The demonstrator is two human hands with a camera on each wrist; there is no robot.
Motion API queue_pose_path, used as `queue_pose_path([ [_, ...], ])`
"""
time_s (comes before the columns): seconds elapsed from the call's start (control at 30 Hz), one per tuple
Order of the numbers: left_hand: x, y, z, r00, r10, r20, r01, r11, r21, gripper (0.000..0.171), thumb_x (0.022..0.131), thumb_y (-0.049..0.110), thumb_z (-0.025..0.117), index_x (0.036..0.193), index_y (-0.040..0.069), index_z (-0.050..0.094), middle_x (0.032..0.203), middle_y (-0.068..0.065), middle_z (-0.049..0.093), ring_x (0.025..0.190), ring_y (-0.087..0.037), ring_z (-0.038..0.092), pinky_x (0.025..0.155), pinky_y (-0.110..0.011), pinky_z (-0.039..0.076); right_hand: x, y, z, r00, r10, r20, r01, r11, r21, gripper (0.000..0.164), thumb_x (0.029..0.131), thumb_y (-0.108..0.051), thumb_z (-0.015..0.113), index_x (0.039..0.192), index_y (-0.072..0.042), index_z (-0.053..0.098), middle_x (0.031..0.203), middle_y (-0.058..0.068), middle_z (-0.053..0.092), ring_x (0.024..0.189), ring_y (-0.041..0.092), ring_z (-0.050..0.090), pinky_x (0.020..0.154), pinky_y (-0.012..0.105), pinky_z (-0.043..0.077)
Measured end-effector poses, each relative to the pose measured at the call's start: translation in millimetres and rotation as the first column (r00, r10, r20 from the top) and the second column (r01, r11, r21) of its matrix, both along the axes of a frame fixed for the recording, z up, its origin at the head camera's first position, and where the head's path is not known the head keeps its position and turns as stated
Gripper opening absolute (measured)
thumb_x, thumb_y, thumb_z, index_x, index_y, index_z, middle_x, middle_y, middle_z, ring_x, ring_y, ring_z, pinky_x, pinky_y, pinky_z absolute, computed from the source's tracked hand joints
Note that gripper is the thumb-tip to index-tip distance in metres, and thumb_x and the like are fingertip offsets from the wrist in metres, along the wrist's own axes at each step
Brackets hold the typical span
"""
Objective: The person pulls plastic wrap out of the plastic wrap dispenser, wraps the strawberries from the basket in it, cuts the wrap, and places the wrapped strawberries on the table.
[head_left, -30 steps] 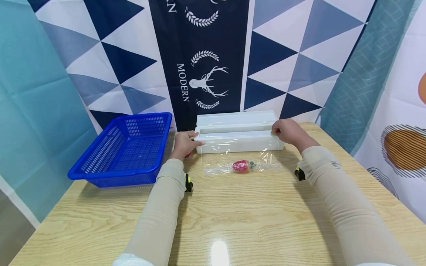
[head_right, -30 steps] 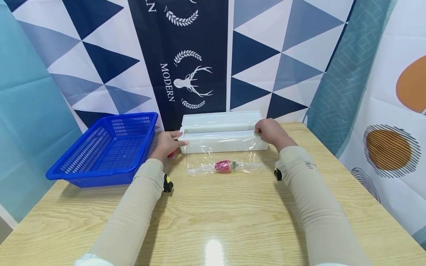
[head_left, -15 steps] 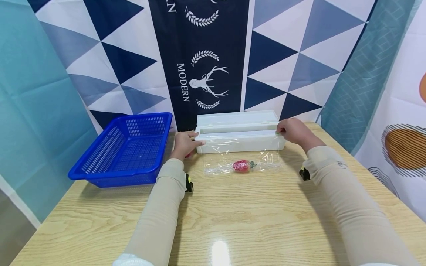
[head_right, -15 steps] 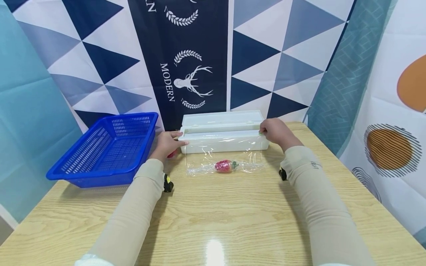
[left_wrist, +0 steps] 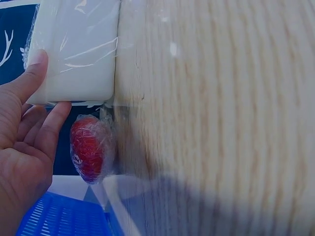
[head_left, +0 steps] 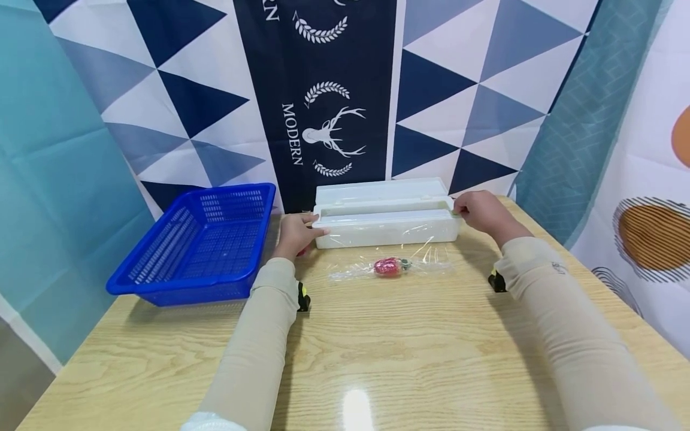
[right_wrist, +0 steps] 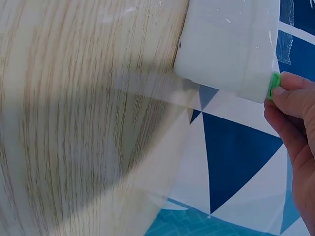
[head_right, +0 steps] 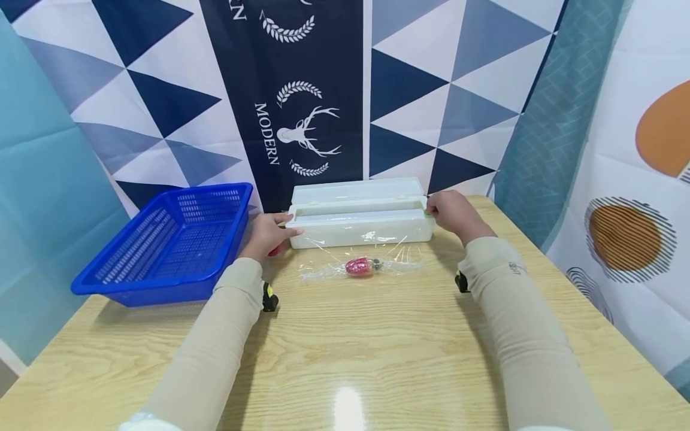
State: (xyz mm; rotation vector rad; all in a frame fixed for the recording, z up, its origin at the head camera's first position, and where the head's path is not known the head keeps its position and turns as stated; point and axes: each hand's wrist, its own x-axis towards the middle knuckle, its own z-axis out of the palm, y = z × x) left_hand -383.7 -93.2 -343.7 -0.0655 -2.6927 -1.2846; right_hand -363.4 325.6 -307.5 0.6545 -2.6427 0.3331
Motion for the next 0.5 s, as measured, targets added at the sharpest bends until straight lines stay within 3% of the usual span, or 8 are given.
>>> queue_pose_path([
  [0.27,-0.3,1,-3.5,1.000,-0.021,-0.018,0.021,0.999,0.025,0.055,0.077,0.026,0.084,0.126,0.009,0.065,0.134,-0.009,0.059,0.125,-0.026,0.053,0.103,-0.037,0.042,9.6,-4,-1.6,0.996,-0.050,0.075,0.051,0.999,-0.010,0.012,0.082,0.010,0.064,0.092,0.008,0.071,0.094,0.023,0.068,0.089,0.039,0.063,0.081,0.054,0.050],
  [0.43,0.8,-1,-6.8,0.997,-0.051,-0.061,0.053,0.998,0.039,0.058,0.077,0.025,0.085,0.126,0.004,0.065,0.133,-0.010,0.059,0.114,-0.024,0.061,0.097,-0.035,0.048,17.7,-11,-9.3,1.000,-0.008,0.010,0.008,1.000,-0.029,0.028,0.080,0.001,0.072,0.107,0.008,0.067,0.112,0.029,0.060,0.109,0.046,0.053,0.097,0.057,0.040],
  [0.5,1.1,1,-4.9,0.997,-0.058,-0.058,0.060,0.997,0.045,0.060,0.076,0.025,0.085,0.127,0.003,0.064,0.133,-0.010,0.060,0.108,-0.024,0.064,0.092,-0.035,0.051,18.9,-15,-10.9,1.000,0.009,-0.029,-0.011,0.999,-0.049,0.027,0.080,-0.001,0.074,0.106,0.006,0.067,0.113,0.028,0.059,0.111,0.046,0.051,0.099,0.057,0.037],
])
